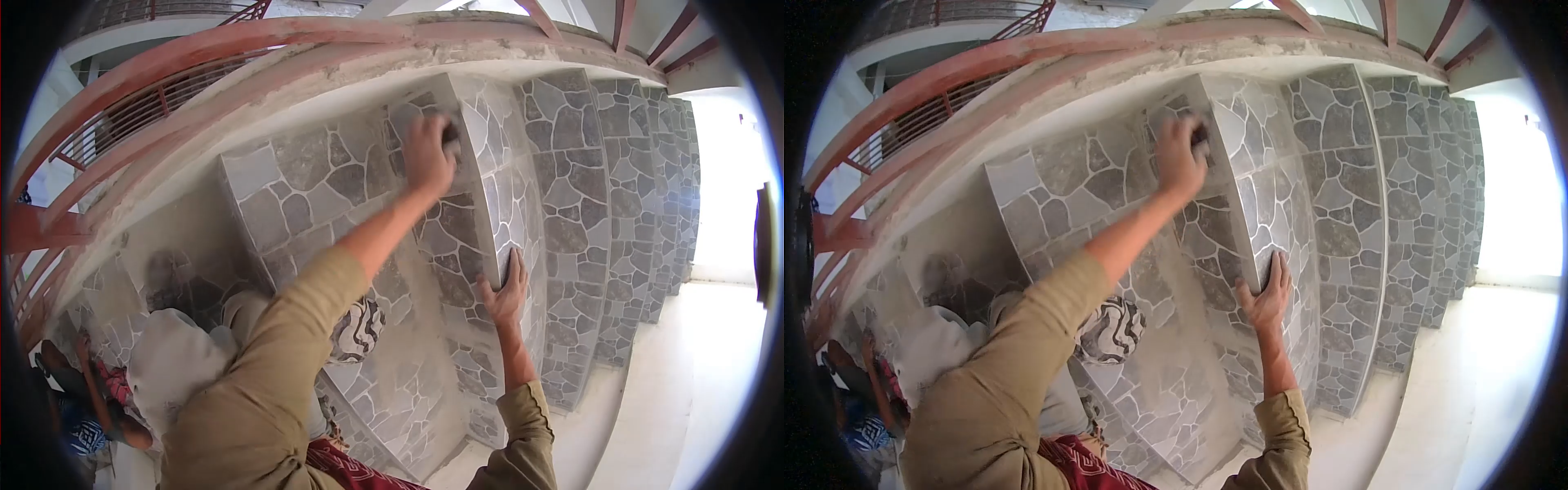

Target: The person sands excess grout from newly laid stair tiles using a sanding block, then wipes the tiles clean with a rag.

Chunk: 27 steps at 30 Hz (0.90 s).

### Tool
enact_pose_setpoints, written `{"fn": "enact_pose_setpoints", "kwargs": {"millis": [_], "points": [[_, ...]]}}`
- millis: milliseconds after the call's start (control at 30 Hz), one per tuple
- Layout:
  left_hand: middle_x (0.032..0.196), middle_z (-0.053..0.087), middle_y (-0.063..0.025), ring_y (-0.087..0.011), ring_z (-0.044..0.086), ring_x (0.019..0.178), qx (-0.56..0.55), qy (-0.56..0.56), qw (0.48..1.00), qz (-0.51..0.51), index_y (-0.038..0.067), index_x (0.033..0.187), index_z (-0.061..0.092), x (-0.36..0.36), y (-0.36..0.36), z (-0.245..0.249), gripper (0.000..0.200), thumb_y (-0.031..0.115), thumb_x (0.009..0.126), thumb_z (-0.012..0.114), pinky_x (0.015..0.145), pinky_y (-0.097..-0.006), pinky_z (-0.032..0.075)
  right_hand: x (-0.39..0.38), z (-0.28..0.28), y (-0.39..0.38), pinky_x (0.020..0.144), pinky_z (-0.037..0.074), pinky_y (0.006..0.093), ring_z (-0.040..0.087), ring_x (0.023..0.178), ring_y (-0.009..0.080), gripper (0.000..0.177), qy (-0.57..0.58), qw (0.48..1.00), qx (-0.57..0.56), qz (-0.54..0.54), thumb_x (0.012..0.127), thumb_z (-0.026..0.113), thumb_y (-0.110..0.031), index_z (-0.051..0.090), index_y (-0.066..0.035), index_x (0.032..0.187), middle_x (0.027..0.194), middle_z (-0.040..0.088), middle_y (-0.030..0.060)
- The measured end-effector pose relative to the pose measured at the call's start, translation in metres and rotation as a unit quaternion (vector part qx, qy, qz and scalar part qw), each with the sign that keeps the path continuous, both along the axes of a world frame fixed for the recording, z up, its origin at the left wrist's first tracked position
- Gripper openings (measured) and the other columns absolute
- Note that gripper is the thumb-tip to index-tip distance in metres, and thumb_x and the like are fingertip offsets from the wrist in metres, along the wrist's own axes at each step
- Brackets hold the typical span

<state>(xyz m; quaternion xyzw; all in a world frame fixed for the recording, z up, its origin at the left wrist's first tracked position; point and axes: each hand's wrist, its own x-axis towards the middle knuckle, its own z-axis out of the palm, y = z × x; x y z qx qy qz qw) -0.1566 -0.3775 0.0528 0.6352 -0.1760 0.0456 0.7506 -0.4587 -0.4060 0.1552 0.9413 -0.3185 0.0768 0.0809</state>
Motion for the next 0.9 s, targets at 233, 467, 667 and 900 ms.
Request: {"fn": "enact_pose_setpoints", "kwargs": {"millis": [233, 467, 667, 900], "points": [[0.111, 0.057, -0.0148, -0.0394, 0.056, 0.110, -0.017, -0.019, 0.999, -0.018, 0.008, 0.119, 0.062, -0.027, 0.011, -0.008, 0.052, -0.003, 0.070, 0.073, 0.095, -0.0501, 0.045, 0.004, 0.003, 0.001, 0.116, 0.031, 0.0533, 0.041, 0.139, 0.0468, 0.091, -0.001, 1.000, -0.003, 0.003, 0.077, 0.078, -0.037, 0.041, 0.006, 0.148, 0.150, 0.043, 0.0309], [0.117, 0.058, -0.0150, -0.0391, 0.055, 0.115, -0.051, -0.010, 0.999, -0.007, 0.009, 0.126, 0.061, 0.026, -0.005, -0.011, 0.060, -0.003, 0.069, 0.074, 0.100, -0.0494, 0.044, 0.002, 0.003, 0.002, 0.115, 0.033, 0.0531, 0.041, 0.139, 0.0466, 0.091, 0.005, 1.000, -0.007, 0.010, 0.078, 0.077, -0.038, 0.041, 0.006, 0.148, 0.150, 0.044, 0.0302], [0.117, 0.054, -0.0170, -0.0391, 0.052, 0.111, -0.029, -0.061, 0.998, -0.005, 0.009, 0.125, 0.059, 0.015, 0.002, -0.023, 0.059, -0.009, 0.070, 0.069, 0.095, -0.0503, 0.044, -0.002, 0.002, -0.001, 0.115, 0.034, 0.0520, 0.043, 0.137, 0.0460, 0.091, 0.004, 1.000, -0.012, 0.015, 0.076, 0.078, -0.037, 0.042, 0.005, 0.148, 0.149, 0.045, 0.0290], [0.119, 0.051, -0.0210, -0.0414, 0.049, 0.117, 0.000, -0.055, 0.993, -0.107, 0.004, 0.136, 0.052, -0.057, 0.019, -0.028, 0.065, -0.009, 0.074, 0.064, 0.104, -0.0499, 0.039, -0.003, 0.004, 0.002, 0.114, 0.035, 0.0512, 0.044, 0.136, 0.0446, 0.090, -0.006, 1.000, -0.020, -0.010, 0.075, 0.078, -0.038, 0.044, 0.004, 0.147, 0.149, 0.046, 0.0271]]}}
